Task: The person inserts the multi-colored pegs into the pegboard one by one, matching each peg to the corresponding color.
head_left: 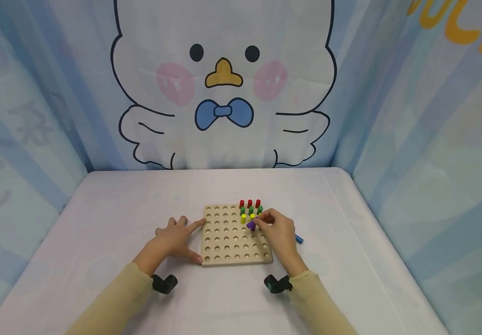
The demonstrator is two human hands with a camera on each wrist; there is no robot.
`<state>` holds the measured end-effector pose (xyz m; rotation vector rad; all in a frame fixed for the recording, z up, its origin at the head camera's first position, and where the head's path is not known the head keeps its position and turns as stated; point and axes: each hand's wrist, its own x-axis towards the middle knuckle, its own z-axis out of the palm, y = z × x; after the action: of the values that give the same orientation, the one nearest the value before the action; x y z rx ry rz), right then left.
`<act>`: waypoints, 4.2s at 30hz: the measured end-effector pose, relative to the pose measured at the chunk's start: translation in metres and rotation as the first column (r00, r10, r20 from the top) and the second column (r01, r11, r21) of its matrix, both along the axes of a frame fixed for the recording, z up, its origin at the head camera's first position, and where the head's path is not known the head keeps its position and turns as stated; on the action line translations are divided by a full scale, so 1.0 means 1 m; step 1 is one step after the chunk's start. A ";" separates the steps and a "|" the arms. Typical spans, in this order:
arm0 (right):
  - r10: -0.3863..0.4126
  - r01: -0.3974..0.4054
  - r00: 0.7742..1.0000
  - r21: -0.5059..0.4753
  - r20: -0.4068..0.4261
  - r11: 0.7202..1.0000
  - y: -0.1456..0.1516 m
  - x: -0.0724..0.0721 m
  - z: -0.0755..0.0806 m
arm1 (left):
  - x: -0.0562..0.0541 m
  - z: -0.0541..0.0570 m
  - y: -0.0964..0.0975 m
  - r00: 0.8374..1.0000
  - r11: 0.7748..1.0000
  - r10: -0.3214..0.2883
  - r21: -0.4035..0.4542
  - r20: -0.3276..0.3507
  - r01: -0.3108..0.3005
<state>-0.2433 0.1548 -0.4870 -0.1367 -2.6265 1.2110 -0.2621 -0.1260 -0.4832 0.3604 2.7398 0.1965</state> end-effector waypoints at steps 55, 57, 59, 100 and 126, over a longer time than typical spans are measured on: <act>0.086 -0.094 0.996 0.337 0.039 0.937 -0.015 -0.007 -0.004 | -0.012 0.007 0.006 0.997 1.000 0.004 0.029 0.077 -0.007; 0.092 -0.099 0.995 0.358 0.037 0.928 -0.016 -0.007 -0.003 | -0.014 0.009 0.007 0.997 1.000 0.009 0.017 0.073 -0.010; 0.096 -0.103 0.995 0.376 0.036 0.921 -0.016 -0.008 -0.003 | -0.015 0.011 0.009 0.997 1.000 0.018 0.011 0.080 -0.019; 0.000 -0.077 0.969 0.304 0.247 0.950 0.092 0.017 -0.022 | -0.012 0.017 0.014 0.994 0.999 0.033 0.014 0.106 -0.034; 0.039 -0.038 0.988 -0.008 0.149 0.999 0.041 0.010 -0.010 | -0.016 0.008 0.013 0.996 1.000 0.015 -0.023 0.089 -0.013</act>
<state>-0.2334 0.1962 -0.4969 -0.1854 -2.7662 1.2667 -0.2776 -0.1130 -0.4750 0.3188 2.6554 0.1812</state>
